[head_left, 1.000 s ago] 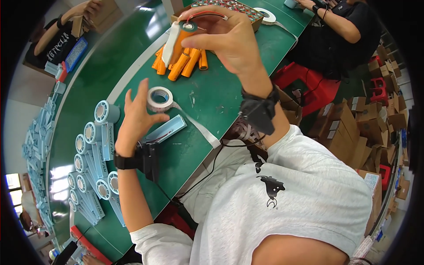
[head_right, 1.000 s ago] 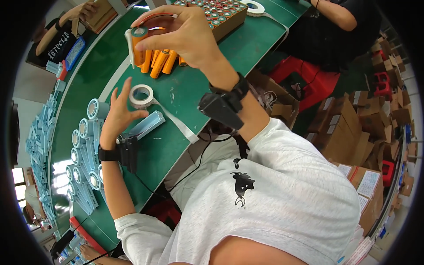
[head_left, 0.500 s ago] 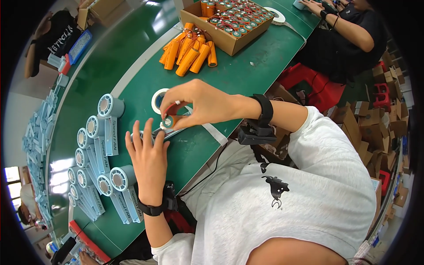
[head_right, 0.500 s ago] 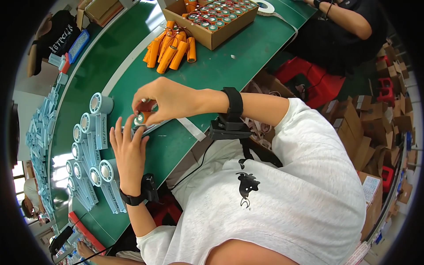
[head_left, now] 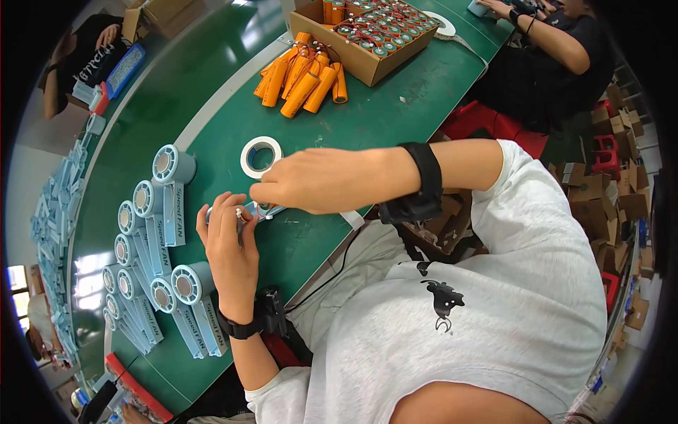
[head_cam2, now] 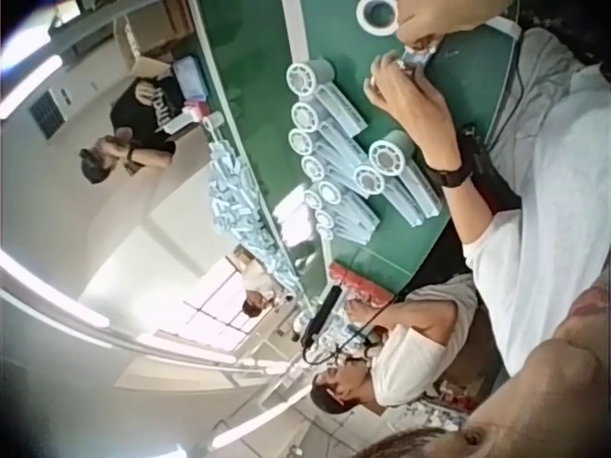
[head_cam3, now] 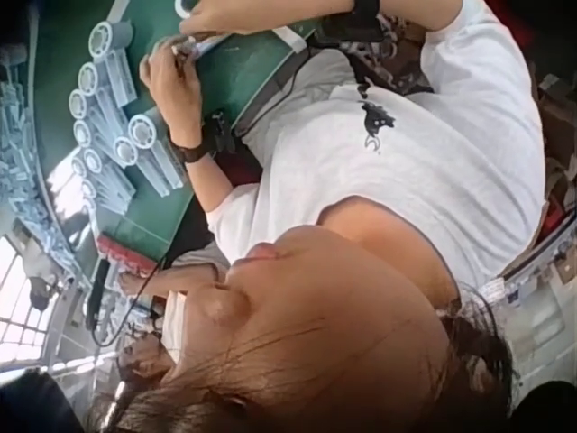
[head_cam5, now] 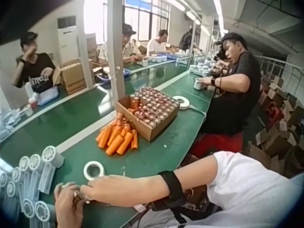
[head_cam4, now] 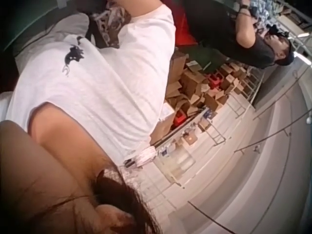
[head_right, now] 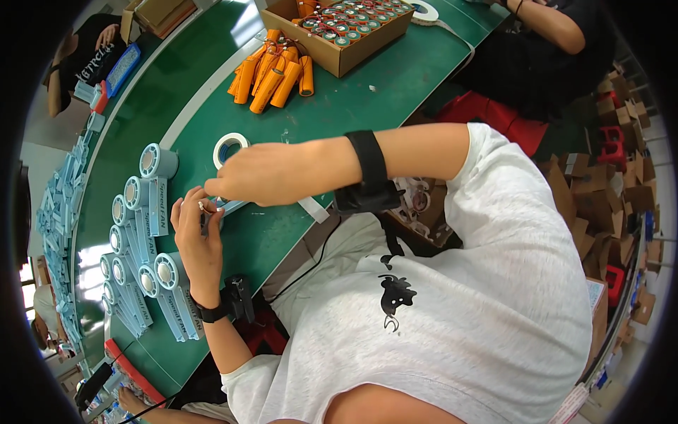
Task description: The person picks up a battery, wraps it with tape, and places it into a fan housing. After repeating this, they discard the tape backing into a box, retrieve a new roll of tape, and continue wrapping and inserting batteries into the fan housings.
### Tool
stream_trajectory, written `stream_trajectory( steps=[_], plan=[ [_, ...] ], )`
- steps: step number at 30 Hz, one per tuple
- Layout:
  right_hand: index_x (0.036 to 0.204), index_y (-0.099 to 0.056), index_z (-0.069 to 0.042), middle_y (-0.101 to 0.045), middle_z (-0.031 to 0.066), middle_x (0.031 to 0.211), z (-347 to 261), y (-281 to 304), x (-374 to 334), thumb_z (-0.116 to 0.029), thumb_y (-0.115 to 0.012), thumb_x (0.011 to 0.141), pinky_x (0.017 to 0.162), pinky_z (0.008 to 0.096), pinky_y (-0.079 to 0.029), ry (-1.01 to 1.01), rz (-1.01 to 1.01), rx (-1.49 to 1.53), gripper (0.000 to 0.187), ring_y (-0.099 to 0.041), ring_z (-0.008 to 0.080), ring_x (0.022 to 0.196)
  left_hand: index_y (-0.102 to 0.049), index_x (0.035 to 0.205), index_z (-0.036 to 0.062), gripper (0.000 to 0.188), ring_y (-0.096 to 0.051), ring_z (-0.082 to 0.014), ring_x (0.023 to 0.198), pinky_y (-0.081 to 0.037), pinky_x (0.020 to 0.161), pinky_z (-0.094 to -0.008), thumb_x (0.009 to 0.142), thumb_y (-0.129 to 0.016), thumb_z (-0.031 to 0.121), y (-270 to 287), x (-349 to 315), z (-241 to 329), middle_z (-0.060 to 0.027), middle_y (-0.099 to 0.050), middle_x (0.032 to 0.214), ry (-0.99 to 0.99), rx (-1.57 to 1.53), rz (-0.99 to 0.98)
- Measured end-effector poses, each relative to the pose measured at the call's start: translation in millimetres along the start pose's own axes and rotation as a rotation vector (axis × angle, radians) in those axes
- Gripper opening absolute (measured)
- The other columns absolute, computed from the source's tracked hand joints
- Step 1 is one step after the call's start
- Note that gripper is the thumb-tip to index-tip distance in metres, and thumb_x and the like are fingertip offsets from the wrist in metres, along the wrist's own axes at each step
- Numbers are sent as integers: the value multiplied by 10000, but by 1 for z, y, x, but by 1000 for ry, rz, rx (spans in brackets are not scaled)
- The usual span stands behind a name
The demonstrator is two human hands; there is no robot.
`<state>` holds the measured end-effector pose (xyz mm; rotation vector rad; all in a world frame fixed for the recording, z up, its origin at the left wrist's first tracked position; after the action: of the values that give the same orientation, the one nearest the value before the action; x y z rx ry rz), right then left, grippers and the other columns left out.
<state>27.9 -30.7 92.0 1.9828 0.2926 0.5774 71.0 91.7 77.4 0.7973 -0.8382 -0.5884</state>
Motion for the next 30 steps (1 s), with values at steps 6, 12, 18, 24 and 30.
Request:
stream_trajectory(
  steps=[6,12,18,24,30],
  plan=[
    [915,-522,-6,-547,119,809,10,-12,26,-53,-616,746,630,387,-467,52,-167,91,200,-582,283,763,-547,951,16,195,-548,-286,1020,-303,997,-434,769,-587,-41,0,0,-2,-93,-583,889,108,-51,55],
    [944,-546,-2,-560,125,799,13,-8,14,-56,-624,736,629,388,-460,47,-8,333,229,-589,292,739,-559,913,25,163,-516,-296,1097,-328,977,-401,766,-615,-17,3,-2,-5,-84,-623,951,95,127,119],
    [966,-597,4,-554,141,820,8,-6,21,-29,-595,754,657,375,-459,101,-82,227,215,-579,300,779,-519,825,11,119,-506,-296,1116,-406,863,-358,770,-623,1,1,-6,-21,-97,-614,1098,270,-204,118],
    [1033,-610,2,-568,148,876,24,-32,36,-2,-575,761,665,368,-454,2,-500,215,274,-569,282,782,-453,778,5,142,-510,-260,1114,-443,740,-279,797,-594,5,5,-9,-34,-149,-574,1177,420,-587,118],
    [1059,-602,1,-598,161,939,31,-27,21,-2,-577,745,671,361,-455,-124,-275,586,314,-588,285,776,-430,788,5,152,-528,-221,1061,-437,738,-262,811,-581,10,6,-6,-31,-162,-566,1181,267,-477,89]
  ],
)
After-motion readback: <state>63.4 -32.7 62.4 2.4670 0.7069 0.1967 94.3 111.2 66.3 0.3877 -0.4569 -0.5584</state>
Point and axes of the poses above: each hand's wrist, its own x-axis towards the middle knuckle, its own y-axis out of the back of the hand, z = x × y, the point moved 6 cm from there along x, towards the middle knuckle
